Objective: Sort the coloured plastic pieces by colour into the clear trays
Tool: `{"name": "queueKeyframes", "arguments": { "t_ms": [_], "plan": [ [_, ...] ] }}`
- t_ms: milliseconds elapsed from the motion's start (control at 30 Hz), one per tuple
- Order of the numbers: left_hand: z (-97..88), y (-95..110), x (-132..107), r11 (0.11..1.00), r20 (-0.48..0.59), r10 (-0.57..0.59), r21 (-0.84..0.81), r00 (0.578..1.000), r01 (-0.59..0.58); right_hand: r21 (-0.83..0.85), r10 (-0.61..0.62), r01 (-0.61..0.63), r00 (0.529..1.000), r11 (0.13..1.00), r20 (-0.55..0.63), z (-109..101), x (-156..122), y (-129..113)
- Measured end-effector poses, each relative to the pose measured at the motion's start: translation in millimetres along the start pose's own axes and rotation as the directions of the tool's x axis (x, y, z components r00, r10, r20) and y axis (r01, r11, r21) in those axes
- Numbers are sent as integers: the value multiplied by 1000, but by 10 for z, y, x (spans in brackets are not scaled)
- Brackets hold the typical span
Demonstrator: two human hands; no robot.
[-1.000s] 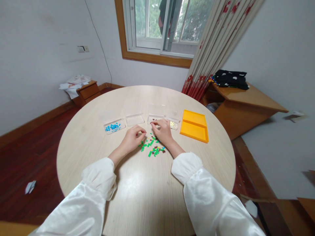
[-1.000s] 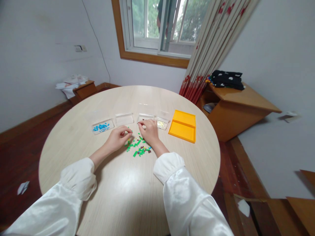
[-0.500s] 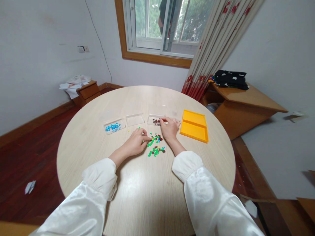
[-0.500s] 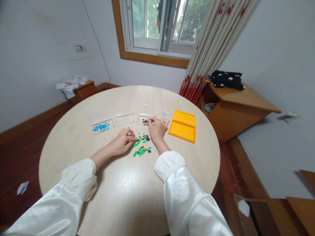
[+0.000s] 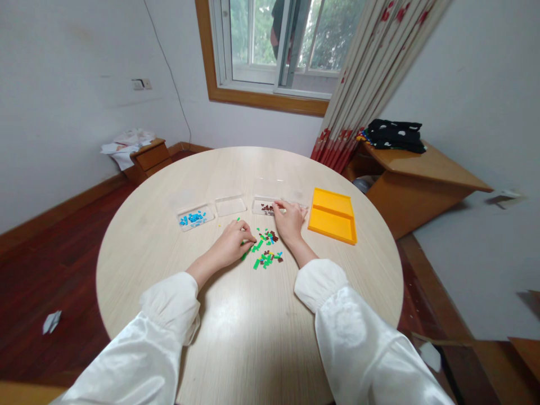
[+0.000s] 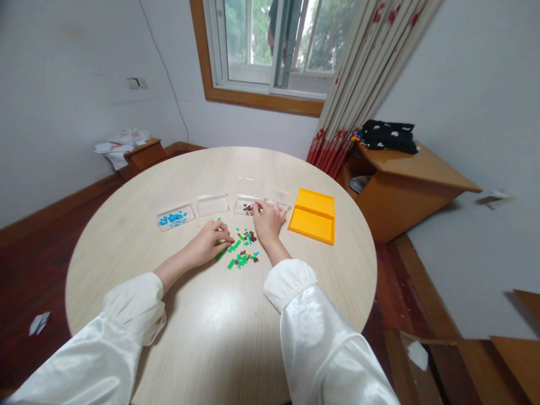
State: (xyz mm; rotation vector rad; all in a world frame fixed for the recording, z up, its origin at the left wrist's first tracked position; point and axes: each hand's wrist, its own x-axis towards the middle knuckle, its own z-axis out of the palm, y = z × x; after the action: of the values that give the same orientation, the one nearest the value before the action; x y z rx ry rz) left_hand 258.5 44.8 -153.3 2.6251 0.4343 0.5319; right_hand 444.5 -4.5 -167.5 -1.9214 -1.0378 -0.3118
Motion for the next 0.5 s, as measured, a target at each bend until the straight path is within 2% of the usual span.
{"name": "queueKeyframes", "arguments": {
  "t_ms": [233, 400, 500],
  "plan": [
    [31, -3, 11, 1000, -10, -15, -27, 1000, 15, -17, 1, -1, 1000, 1000, 21, -13, -7, -21],
    [21, 17, 15, 999, -23, -40, -37, 999, 39, 51, -75, 72, 996, 996, 57, -30, -14, -47],
    [-13, 48, 26, 991, -74, -110, -78, 991, 104, 93, -132, 123, 987, 988, 93, -40, -29, -75]
  ]
}}
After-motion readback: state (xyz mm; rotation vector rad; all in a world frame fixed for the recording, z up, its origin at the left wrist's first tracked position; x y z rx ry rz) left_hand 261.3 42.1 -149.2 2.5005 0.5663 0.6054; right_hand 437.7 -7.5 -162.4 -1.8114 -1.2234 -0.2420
